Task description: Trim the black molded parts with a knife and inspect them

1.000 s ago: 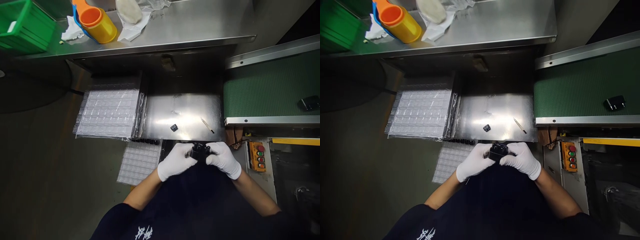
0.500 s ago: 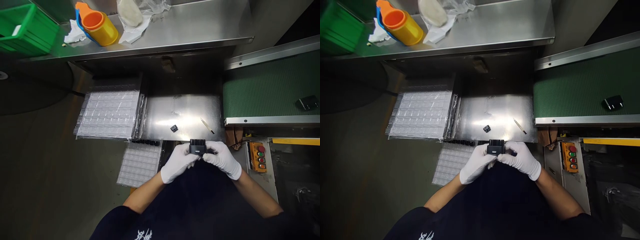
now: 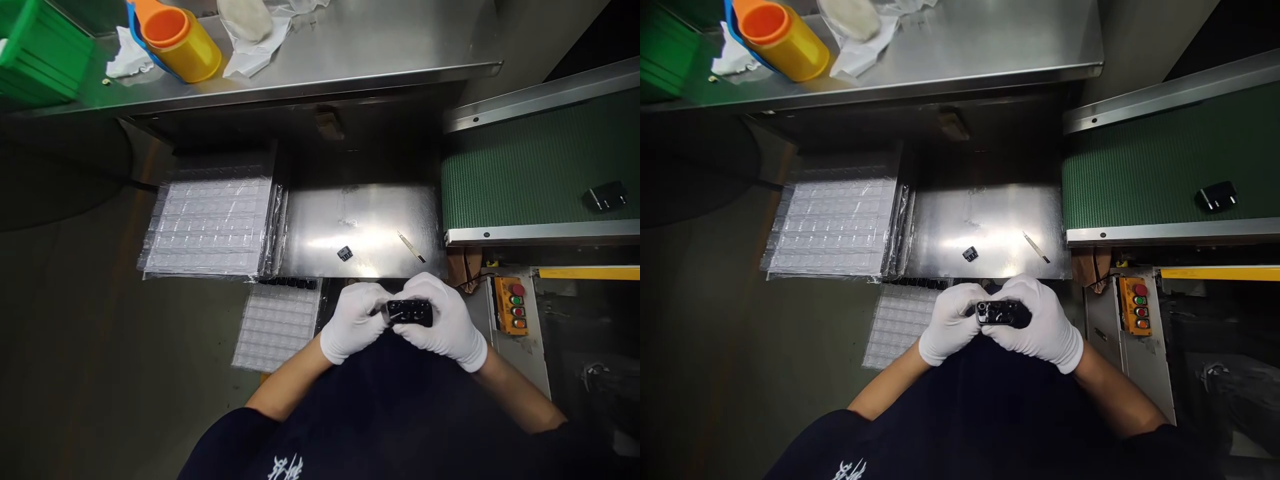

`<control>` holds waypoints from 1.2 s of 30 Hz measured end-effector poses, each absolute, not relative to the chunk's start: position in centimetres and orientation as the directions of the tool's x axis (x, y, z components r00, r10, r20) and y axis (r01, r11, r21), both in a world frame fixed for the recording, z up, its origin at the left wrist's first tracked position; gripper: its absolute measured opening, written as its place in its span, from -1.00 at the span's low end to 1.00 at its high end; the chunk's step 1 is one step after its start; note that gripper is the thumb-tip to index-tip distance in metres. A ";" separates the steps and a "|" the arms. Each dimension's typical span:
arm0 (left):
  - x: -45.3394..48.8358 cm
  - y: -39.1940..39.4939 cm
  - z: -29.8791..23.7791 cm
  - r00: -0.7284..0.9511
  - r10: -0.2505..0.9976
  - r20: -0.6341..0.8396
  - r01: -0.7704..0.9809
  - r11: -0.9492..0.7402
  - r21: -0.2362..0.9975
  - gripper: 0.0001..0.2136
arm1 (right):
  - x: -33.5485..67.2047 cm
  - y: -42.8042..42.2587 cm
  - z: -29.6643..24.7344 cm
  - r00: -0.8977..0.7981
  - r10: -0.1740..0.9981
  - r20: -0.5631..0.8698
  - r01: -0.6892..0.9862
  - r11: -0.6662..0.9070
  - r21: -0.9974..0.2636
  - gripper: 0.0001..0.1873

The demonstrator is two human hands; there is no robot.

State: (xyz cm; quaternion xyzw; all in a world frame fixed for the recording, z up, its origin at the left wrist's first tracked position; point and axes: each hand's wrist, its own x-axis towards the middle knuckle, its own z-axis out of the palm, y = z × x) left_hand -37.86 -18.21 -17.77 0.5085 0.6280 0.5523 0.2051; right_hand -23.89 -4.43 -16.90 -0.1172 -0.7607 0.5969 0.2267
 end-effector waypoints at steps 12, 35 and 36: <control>-37.0 -17.6 -14.5 -0.230 0.918 -0.324 -0.216 0.276 0.936 -0.56 | -23.4 -4.5 -22.6 -0.963 -0.247 -0.104 0.268 -0.875 -0.404 -0.36; -40.3 -19.7 -17.6 -0.379 0.676 -0.632 -0.363 0.519 0.774 -0.53 | -26.0 -3.6 -22.4 -0.936 0.136 -0.326 0.305 -0.157 -0.939 -0.58; -40.7 -20.3 -18.2 -0.356 0.668 -0.653 -0.426 0.506 0.750 -0.52 | -26.6 -3.8 -22.4 -0.960 0.161 -0.229 0.237 0.033 -0.971 -0.67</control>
